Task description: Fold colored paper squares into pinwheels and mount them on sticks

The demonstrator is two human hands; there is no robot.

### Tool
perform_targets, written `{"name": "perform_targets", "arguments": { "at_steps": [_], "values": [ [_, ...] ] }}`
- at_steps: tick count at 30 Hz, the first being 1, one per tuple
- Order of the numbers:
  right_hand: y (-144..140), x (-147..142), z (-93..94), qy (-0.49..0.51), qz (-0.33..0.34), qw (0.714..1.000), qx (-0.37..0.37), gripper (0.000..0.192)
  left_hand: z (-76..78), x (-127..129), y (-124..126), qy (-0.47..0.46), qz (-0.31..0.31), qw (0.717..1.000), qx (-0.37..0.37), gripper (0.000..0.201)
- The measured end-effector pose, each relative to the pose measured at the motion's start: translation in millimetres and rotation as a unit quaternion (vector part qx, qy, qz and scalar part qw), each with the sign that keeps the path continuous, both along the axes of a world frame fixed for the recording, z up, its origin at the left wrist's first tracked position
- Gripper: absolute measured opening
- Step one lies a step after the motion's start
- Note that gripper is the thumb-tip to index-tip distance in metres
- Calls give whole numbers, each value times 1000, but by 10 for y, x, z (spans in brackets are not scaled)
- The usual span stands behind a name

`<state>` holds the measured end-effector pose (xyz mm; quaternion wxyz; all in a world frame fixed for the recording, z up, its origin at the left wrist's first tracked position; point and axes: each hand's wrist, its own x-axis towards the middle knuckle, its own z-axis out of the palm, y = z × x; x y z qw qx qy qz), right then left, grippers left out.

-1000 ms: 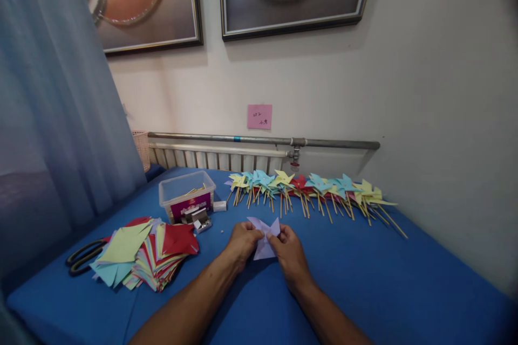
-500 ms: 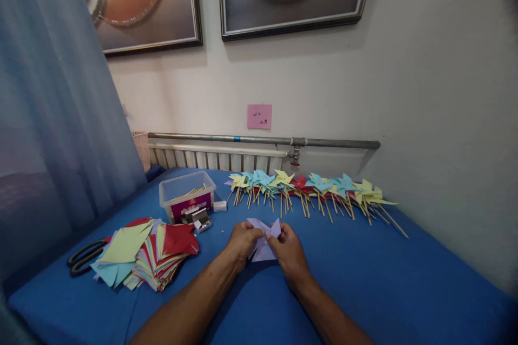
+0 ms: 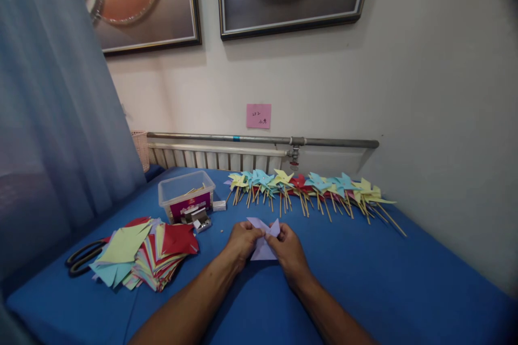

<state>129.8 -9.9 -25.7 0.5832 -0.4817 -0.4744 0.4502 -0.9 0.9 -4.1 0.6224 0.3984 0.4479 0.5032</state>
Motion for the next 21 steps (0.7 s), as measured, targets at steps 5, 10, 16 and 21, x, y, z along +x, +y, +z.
{"name": "perform_targets", "arguments": {
  "at_steps": [5, 10, 16, 21],
  "values": [
    [39, 40, -31, 23, -8, 1000, -17, 37, 66, -21, -16, -33, -4, 999, -9, 33],
    [45, 68, -45, 35, -20, 999, -11, 34, 76, -20, -37, -21, -11, 1000, 9, 36],
    [61, 81, -50, 38, -12, 999, -17, 37, 39, 0, -28, 86, 1, 996, 29, 31],
    [50, 91, -20, 45, -16, 999, -20, 38, -33, -14, 42, 184, 26, 981, 58, 20]
  ]
}}
